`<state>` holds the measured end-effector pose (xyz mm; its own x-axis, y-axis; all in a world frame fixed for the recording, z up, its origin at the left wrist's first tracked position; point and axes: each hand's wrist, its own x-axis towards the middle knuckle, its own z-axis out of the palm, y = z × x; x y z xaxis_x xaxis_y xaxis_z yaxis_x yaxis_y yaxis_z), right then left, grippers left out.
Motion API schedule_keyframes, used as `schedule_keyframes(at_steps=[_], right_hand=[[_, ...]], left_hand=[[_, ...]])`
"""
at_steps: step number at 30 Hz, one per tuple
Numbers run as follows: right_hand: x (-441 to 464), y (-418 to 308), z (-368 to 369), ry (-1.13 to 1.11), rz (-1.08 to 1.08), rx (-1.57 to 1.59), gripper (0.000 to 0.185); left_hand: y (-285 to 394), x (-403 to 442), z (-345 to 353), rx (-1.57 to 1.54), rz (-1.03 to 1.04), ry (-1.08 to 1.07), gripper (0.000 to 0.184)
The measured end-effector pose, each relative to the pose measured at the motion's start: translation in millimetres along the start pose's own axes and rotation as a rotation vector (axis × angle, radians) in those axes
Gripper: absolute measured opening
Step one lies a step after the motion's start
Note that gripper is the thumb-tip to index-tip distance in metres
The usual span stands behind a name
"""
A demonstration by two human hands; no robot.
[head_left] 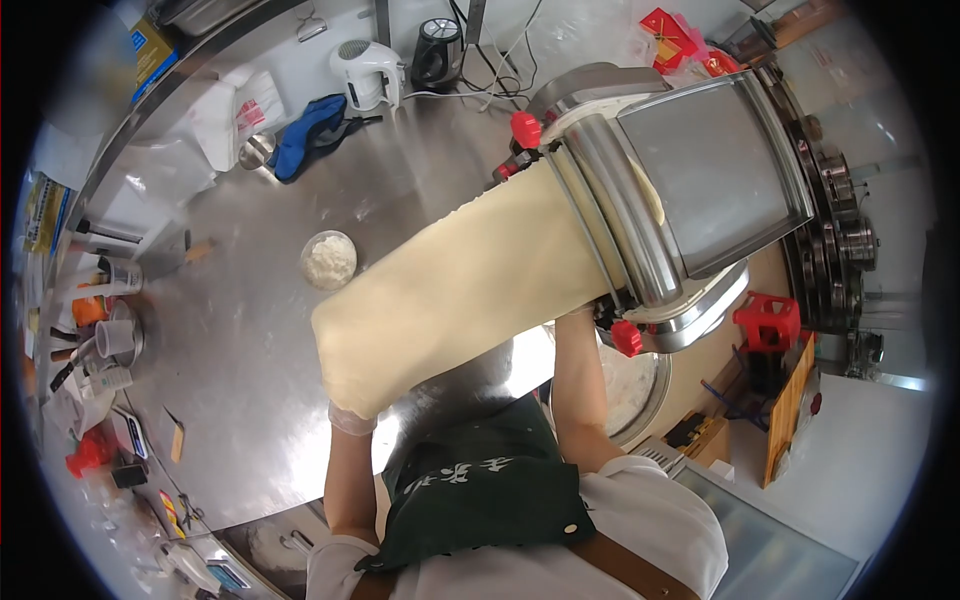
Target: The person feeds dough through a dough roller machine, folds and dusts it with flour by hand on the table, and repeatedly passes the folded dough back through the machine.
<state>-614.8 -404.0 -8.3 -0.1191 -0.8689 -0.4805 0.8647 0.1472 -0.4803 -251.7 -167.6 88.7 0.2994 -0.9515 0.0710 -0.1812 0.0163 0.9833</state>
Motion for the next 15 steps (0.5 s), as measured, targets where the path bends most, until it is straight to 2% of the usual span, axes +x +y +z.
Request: schedule_keyframes(at_steps=[3, 7, 15], right_hand=[[2, -2, 3, 0.000, 0.003, -0.008, 0.037], [-3, -1, 5, 0.003, 0.007, -0.030, 0.038], [-41, 22, 1, -0.010, 0.083, -0.145, 0.038]], left_hand=[[8, -2, -6, 0.012, 0.001, -0.055, 0.055], [11, -4, -6, 0.042, -0.081, -0.020, 0.050], [-16, -28, -45, -0.177, -0.288, 0.051, 0.049]])
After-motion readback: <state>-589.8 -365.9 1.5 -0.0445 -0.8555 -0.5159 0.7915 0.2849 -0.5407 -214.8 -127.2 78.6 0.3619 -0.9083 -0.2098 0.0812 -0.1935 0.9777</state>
